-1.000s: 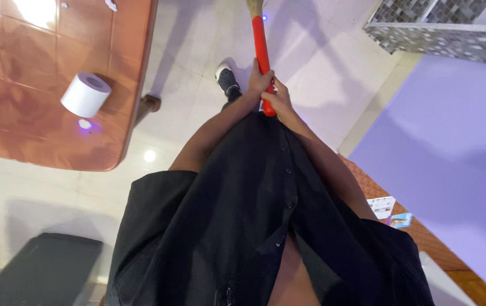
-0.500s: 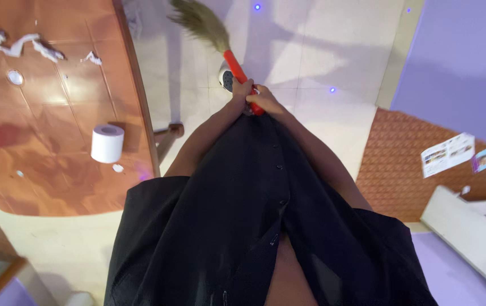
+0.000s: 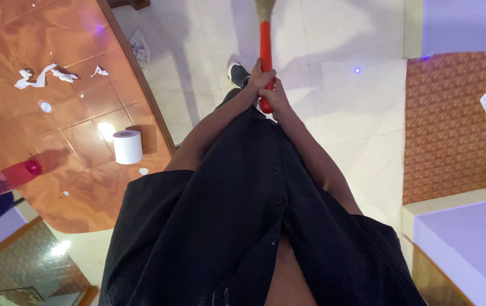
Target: The person sweeps the floor using a broom with a red handle, moving debris from different areas of the room toward a central point.
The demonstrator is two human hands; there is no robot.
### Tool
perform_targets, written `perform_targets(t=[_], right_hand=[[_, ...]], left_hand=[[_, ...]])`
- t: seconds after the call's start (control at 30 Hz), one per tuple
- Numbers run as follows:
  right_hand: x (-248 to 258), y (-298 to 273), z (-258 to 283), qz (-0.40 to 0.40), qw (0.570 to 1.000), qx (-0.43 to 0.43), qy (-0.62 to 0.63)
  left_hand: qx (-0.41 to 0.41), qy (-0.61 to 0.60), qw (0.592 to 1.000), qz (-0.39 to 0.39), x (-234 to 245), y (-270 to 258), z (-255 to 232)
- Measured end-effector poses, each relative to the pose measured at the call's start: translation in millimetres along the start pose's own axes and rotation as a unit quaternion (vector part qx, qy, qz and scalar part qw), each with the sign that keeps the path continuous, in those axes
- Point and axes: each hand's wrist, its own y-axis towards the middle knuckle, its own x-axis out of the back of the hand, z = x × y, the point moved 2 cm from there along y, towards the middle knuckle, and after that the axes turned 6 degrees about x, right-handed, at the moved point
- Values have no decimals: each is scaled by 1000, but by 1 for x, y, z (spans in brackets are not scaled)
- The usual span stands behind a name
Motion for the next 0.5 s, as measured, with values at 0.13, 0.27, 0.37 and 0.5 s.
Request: perform_targets(t=[0.13, 0.27, 0.37, 0.5], right_hand=[[-6, -30, -25, -34, 997, 57, 44], [6, -49, -67, -112, 985, 56, 122], [6, -52, -91, -143, 976, 14, 165], [-11, -39, -102, -116, 965, -68, 227]], left_hand=[[33, 3, 995, 97, -13, -18, 12], [27, 183, 971, 149, -33, -43, 25], [76, 215, 953, 199, -33, -52, 36], [187, 245, 929, 204, -11, -50, 41]])
